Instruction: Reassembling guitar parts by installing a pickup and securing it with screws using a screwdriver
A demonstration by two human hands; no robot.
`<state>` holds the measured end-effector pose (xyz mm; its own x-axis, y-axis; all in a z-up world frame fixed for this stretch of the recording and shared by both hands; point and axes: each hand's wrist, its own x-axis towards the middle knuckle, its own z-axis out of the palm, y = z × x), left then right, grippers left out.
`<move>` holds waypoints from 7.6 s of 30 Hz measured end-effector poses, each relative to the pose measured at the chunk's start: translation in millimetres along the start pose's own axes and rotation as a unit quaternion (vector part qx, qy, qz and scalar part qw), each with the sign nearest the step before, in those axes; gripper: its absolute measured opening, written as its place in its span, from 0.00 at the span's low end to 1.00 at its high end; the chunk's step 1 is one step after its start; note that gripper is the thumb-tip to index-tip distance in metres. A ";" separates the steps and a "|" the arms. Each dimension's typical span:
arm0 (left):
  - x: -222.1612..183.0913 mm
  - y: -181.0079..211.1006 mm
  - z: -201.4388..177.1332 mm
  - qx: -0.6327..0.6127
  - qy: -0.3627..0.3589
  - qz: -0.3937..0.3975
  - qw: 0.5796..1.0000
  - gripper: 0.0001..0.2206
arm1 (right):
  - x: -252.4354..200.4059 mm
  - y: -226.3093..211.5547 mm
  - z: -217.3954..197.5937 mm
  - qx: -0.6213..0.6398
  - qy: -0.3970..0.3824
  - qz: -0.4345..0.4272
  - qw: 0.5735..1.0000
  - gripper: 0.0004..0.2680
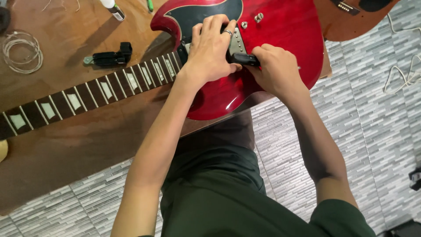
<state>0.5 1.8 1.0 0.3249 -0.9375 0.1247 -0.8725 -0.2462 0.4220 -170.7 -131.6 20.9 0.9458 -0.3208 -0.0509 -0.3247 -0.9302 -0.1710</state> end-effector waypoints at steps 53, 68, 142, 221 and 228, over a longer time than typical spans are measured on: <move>-156.0 139.8 -25.5 -0.403 -0.105 -0.179 0.891 0.15 | -136.3 -61.5 7.7 0.814 0.169 0.123 0.542 0.37; -22.0 41.3 -1.3 -0.075 0.092 -0.078 0.990 0.45 | -21.4 1.5 19.3 0.104 0.139 0.054 0.983 0.09; -11.7 17.8 13.6 0.037 0.082 -0.066 0.994 0.44 | -13.3 -42.1 -92.3 0.170 0.201 -0.079 0.962 0.29; -13.9 5.4 9.2 -0.065 0.053 -0.035 0.996 0.37 | 2.8 -26.2 -139.8 -0.036 -0.019 -0.130 0.991 0.15; -13.9 3.8 10.1 -0.054 0.060 -0.037 0.996 0.43 | 4.3 -13.1 -134.2 -0.025 -0.013 -0.136 0.990 0.10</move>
<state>-11.0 11.4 -8.2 0.4334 -0.8800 0.1941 -0.8025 -0.2789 0.5274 -163.3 -144.7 155.0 0.9979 -0.0538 -0.0354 -0.0581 -0.9893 -0.1335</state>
